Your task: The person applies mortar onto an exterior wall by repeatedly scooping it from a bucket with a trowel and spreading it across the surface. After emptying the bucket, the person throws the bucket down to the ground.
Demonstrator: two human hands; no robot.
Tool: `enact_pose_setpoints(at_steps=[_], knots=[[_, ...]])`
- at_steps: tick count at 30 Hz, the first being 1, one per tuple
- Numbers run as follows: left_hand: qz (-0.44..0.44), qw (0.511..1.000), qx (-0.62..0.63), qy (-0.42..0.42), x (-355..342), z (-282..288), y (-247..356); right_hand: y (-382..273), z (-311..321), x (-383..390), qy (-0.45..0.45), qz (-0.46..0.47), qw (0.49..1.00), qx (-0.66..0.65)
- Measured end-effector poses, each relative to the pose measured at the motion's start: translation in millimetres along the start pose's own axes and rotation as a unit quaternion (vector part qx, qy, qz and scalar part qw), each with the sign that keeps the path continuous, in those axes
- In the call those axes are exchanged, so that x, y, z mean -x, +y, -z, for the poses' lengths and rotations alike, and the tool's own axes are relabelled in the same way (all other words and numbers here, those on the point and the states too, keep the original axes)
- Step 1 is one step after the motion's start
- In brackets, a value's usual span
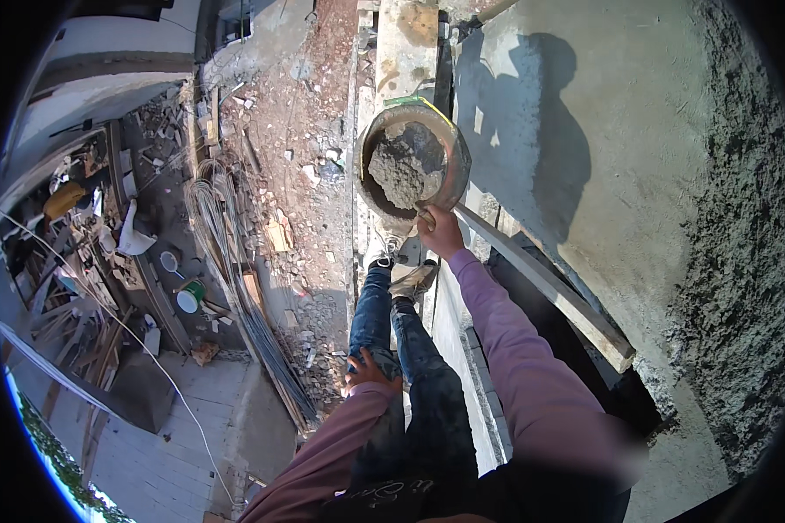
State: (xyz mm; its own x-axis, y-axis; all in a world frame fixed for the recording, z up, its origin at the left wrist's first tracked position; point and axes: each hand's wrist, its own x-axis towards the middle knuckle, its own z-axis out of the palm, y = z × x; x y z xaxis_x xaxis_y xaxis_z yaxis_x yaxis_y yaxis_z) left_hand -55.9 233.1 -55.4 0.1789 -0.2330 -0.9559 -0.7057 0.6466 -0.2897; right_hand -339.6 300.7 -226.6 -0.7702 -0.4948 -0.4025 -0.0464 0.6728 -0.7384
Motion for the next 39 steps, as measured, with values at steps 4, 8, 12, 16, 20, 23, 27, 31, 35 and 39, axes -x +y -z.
enact_pose_setpoints(at_steps=[4, 8, 12, 16, 20, 23, 27, 31, 35, 39], knots=[[-0.022, 1.0, 0.001, 0.007, 7.7, 8.2, 15.0, -62.1, 77.8, 46.4, 0.007, -0.046, 0.999, 0.022], [-0.081, 0.996, 0.04, 0.025, -22.6, 10.9, 2.8, -147.1, 153.2, 104.0, 0.105, 0.032, 0.992, 0.065], [-0.164, 0.968, 0.137, 0.131, -39.3, 29.8, -20.3, -258.6, 254.5, 157.1, 0.089, 0.017, 0.991, 0.098], [-0.195, 0.954, 0.175, 0.143, -23.5, 74.1, -64.4, -382.0, 364.1, 205.6, 0.124, 0.055, 0.969, 0.204], [-0.177, 0.955, 0.201, 0.13, -1.6, 115.4, -110.5, -502.1, 462.5, 250.4, 0.148, 0.123, 0.957, 0.216], [-0.161, 0.961, 0.202, 0.097, 12.6, 138.5, -140.0, -579.4, 525.5, 278.8, 0.153, 0.157, 0.957, 0.191], [-0.277, 0.913, -0.228, 0.197, 10.3, 182.8, -211.9, -609.6, 600.6, 276.0, 0.061, 0.155, 0.978, -0.125], [-0.2, 0.96, -0.072, 0.181, 18.0, 210.5, -208.4, -560.8, 701.6, 239.1, -0.027, 0.193, 0.93, -0.312], [-0.527, 0.78, -0.179, 0.287, 21.6, 232.6, -208.0, -461.6, 770.1, 234.7, 0.307, 0.052, 0.912, -0.266], [-0.072, 0.976, 0.046, 0.2, 23.7, 189.9, -219.9, -429.5, 652.7, 414.1, 0.548, 0.006, 0.814, -0.192]])
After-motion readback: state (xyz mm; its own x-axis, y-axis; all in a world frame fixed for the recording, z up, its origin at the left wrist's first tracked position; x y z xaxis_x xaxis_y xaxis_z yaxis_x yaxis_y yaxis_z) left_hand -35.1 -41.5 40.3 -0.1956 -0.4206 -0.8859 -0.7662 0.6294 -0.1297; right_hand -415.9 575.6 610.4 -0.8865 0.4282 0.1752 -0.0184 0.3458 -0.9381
